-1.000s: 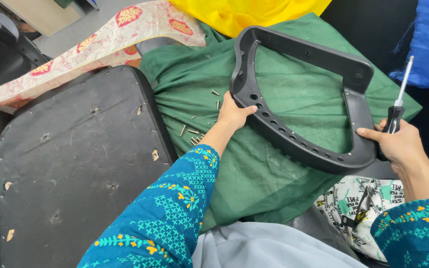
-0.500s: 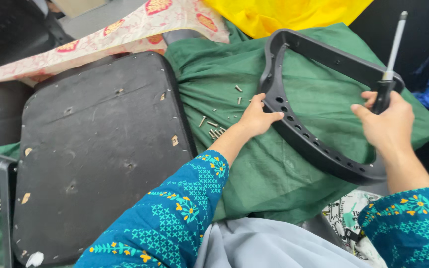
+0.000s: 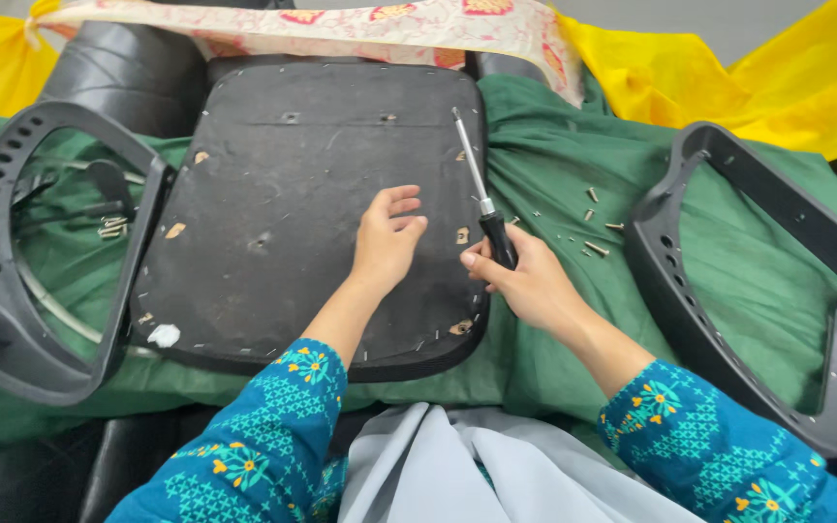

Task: The person uses a screwdriver to fasten screws into a black plastic frame component, then removes the screws and sets the frame aside. They repeat the process with a second similar frame, securing and then removing screws from multiple holes.

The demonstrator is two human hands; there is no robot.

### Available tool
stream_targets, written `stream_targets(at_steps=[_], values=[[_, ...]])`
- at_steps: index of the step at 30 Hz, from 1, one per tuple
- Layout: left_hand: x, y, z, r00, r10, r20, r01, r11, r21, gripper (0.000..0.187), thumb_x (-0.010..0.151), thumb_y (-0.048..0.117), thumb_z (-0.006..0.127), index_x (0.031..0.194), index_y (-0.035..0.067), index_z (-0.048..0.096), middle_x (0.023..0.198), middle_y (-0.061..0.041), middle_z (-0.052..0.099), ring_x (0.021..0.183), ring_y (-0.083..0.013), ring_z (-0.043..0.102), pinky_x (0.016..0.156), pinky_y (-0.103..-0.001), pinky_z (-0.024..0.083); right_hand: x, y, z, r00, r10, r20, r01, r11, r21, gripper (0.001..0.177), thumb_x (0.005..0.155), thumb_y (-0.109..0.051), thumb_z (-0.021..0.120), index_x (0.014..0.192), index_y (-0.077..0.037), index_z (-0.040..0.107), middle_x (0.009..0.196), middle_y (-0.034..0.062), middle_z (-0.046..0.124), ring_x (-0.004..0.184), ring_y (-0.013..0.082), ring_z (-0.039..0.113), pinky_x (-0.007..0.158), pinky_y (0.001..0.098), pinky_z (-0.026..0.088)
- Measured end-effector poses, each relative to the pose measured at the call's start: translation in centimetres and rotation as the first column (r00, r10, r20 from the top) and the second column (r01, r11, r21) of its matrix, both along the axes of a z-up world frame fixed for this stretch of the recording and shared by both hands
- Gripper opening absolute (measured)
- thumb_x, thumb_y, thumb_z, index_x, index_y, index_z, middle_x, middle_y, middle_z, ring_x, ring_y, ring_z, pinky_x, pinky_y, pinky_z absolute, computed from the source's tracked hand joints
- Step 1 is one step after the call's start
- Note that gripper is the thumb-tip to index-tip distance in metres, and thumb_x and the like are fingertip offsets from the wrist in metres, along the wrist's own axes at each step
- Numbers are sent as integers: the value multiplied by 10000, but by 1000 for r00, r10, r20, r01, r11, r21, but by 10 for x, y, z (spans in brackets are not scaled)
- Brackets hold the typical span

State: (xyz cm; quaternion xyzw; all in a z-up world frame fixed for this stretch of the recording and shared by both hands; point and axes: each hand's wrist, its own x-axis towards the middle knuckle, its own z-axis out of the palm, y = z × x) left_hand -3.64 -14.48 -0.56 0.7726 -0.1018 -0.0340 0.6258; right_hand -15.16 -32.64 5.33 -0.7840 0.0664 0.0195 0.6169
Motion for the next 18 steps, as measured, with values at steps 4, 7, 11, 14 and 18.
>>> stream_targets(at_steps=[4, 7, 11, 14, 18], values=[[-8, 71, 8, 967, 252, 14, -253, 966, 45, 404, 855, 36, 673, 1254, 90, 640, 1236, -91, 718, 1036, -203, 726, 887, -343, 573, 18, 54, 0, 993, 108, -39, -109, 994, -21, 239, 915, -304, 713, 931, -90, 608, 963, 32, 717, 828, 118, 705, 701, 306, 565], [-12, 111, 11, 928, 369, 54, -373, 922, 100, 386, 853, 34, 680, 1230, 107, 652, 1210, -72, 732, 1078, -204, 708, 925, -356, 549, 27, 83, -3, 986, 146, -77, -148, 989, -26, 258, 921, -329, 702, 944, -92, 606, 953, 38, 721, 858, 123, 710, 726, 313, 561], [-15, 155, 10, 879, 472, 68, -477, 870, 128, 364, 854, 39, 682, 1208, 120, 663, 1205, -61, 731, 1127, -210, 695, 968, -372, 535, 41, 114, -10, 974, 207, -94, -209, 978, -10, 288, 928, -378, 669, 986, -98, 628, 965, 5, 727, 913, 107, 690, 777, 302, 549], [-19, 180, 7, 842, 536, 57, -538, 828, 156, 348, 859, 47, 686, 1197, 129, 670, 1216, -57, 726, 1160, -218, 675, 992, -386, 513, 50, 130, -17, 962, 236, -134, -250, 963, -101, 332, 936, -411, 666, 1004, -86, 662, 934, 26, 704, 866, 131, 639, 782, 307, 522], [-23, 209, -1, 813, 580, 59, -581, 798, 162, 345, 863, 50, 687, 1195, 142, 665, 1240, -46, 711, 1192, -226, 655, 1016, -393, 493, 60, 146, -32, 946, 275, -170, -309, 924, -225, 351, 955, -444, 664, 1028, -102, 696, 892, 60, 622, 824, 144, 557, 772, 331, 464]])
